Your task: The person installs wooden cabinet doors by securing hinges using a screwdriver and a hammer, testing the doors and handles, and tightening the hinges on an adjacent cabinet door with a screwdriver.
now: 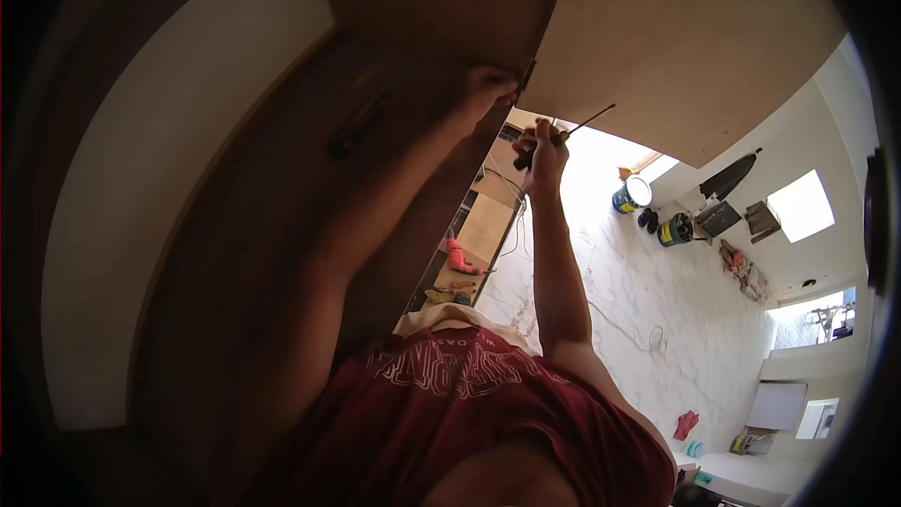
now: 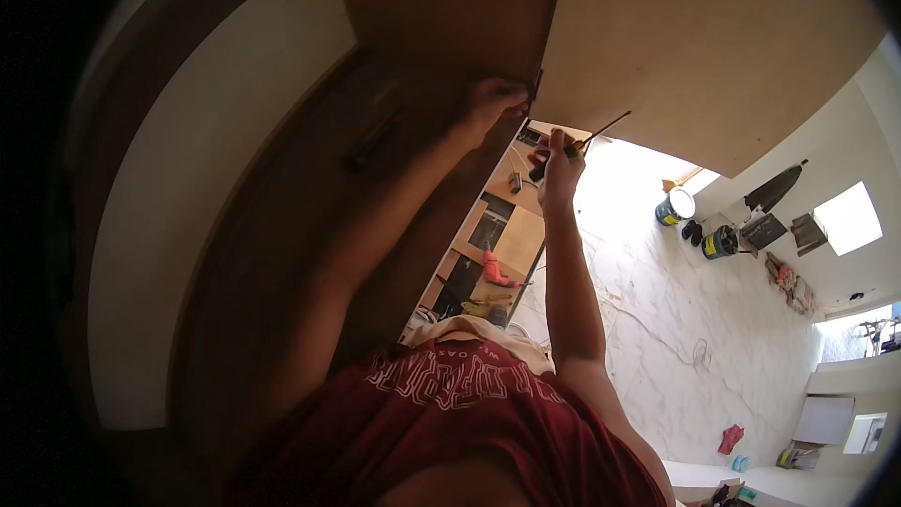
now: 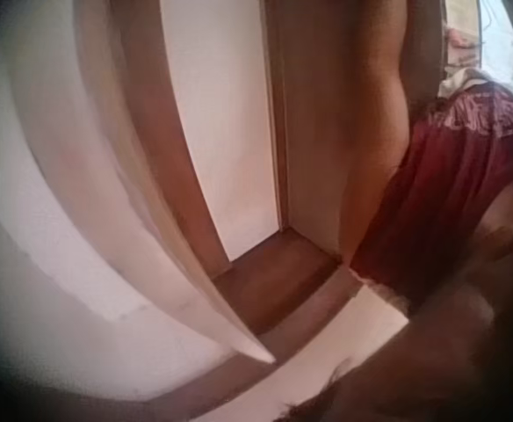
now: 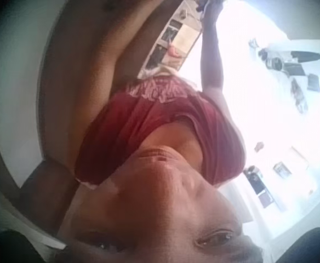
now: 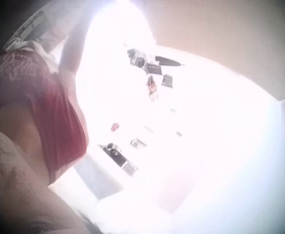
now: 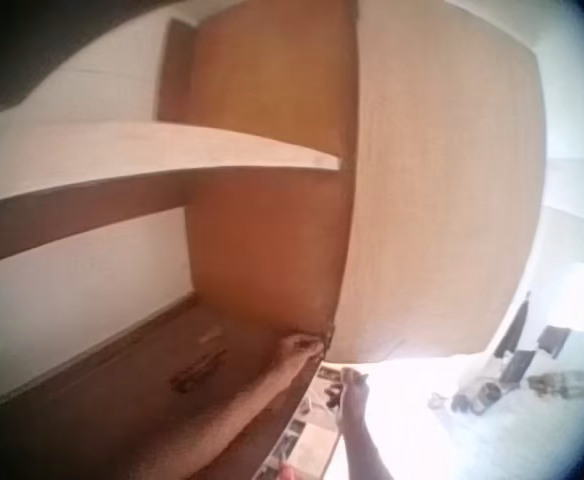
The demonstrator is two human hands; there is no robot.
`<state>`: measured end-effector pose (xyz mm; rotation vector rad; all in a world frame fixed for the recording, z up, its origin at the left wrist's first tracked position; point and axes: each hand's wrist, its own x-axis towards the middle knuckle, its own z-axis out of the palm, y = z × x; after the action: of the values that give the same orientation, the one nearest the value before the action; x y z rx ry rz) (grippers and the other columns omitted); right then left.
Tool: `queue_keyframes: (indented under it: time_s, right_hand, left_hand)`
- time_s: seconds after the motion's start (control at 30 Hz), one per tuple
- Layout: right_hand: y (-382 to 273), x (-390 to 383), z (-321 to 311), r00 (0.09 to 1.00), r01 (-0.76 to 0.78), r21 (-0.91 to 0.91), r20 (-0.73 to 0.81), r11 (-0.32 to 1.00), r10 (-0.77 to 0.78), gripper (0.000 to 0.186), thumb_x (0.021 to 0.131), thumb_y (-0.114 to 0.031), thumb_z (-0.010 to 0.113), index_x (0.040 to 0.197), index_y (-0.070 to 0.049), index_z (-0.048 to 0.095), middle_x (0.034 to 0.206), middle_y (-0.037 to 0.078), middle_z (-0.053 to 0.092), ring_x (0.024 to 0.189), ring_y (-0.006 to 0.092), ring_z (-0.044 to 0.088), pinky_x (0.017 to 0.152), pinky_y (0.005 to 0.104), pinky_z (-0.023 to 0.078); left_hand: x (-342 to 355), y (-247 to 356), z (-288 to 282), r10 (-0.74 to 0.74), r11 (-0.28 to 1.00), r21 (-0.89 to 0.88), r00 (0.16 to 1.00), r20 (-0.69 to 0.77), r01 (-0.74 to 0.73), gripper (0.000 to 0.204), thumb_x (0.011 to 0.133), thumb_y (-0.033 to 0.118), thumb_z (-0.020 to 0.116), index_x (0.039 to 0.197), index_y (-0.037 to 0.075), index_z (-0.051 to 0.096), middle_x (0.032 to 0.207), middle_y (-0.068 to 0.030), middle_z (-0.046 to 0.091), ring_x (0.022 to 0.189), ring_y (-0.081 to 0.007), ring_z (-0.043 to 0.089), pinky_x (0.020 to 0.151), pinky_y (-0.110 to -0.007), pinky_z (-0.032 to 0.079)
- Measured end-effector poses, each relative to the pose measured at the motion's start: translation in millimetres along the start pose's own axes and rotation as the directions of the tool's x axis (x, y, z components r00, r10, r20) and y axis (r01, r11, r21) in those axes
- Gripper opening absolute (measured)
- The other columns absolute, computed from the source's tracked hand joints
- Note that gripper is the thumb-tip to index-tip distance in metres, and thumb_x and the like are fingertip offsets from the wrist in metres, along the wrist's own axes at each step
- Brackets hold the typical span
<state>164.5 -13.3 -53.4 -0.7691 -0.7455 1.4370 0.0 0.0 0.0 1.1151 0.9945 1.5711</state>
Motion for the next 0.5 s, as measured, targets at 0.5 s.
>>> queue_keyframes:
  time_s: [0.5]
  right_hand:
    - [-24,-142,-9,0.968,0.122,-0.519,0.250,0.846,0.014,0.041,0.103,-0.020,0.052,0.138,0.000,0.052,0.082,0.004,0.056,0.068,0.0092,0.057,0.046,0.0249,0.048]
  left_hand:
    - [-13,1,-14,-0.201,0.978,-0.038,0.977,0.072,0.204,0.020,0.088,0.011,0.075,0.104,0.001,0.070,0.096,-0.0094,0.072,0.087,-0.0199,0.071,0.080,-0.033,0.060]
